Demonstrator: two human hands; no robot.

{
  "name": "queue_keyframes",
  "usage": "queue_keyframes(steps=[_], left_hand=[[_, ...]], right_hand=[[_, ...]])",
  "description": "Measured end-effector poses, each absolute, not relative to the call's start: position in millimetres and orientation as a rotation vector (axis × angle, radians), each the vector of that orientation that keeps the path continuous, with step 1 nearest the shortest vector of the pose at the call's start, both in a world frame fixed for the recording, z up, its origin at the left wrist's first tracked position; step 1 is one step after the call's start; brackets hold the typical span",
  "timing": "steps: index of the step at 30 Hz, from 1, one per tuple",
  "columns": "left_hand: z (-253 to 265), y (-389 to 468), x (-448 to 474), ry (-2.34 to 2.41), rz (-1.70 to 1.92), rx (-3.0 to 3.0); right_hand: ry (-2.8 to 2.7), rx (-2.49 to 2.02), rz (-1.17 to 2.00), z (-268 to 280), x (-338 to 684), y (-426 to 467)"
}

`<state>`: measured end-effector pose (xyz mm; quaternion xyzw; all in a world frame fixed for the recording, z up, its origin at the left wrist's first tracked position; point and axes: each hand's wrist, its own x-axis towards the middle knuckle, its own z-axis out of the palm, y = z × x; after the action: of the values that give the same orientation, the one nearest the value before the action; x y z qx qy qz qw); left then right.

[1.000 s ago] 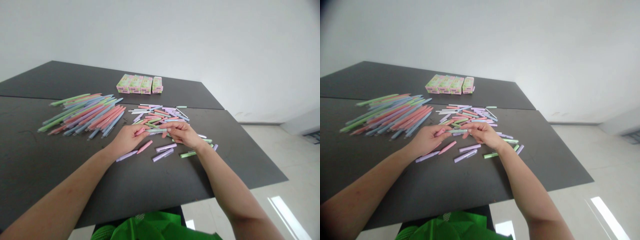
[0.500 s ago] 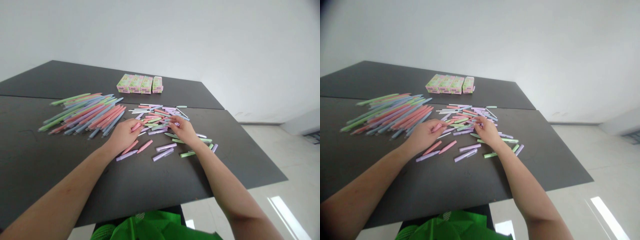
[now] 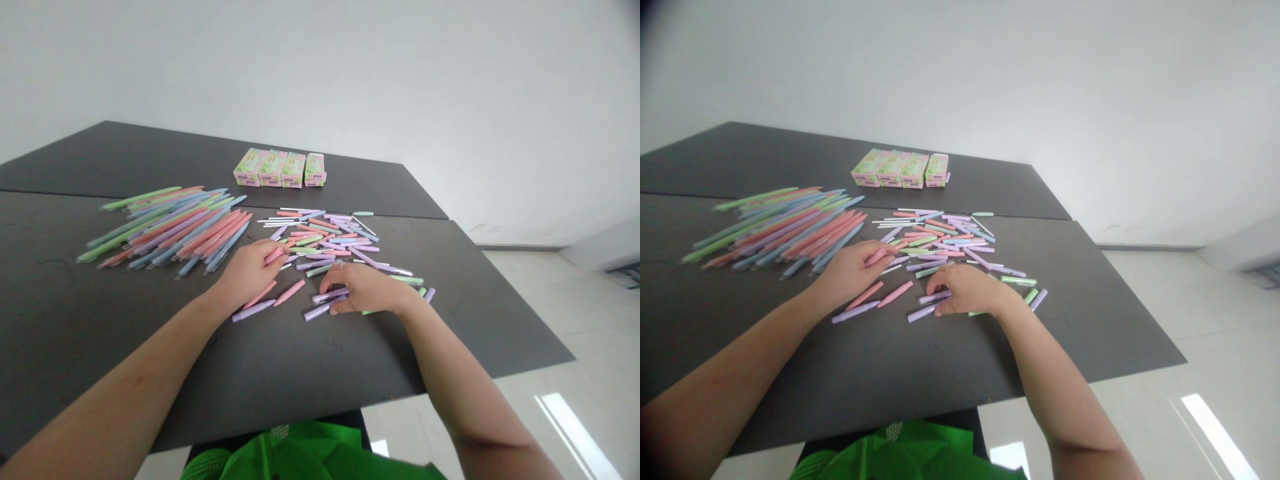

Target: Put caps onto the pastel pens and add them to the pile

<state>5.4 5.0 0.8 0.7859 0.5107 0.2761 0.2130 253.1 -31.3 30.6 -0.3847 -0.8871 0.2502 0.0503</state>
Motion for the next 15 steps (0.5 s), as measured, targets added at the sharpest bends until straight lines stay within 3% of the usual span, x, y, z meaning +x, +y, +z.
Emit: queue_keyframes(steps=[6,15], left_hand=[[-3.2,5.4,6.6,1.415,0.727,2.19],[-5.9,6.0,5.6,1.404,0.708,2.223]], right_hand=[[-2.654,-1.338,0.522,12.5,250.7,-22.6],[-2.38,-1.434,0.421,15.8,257.9,-15.5]])
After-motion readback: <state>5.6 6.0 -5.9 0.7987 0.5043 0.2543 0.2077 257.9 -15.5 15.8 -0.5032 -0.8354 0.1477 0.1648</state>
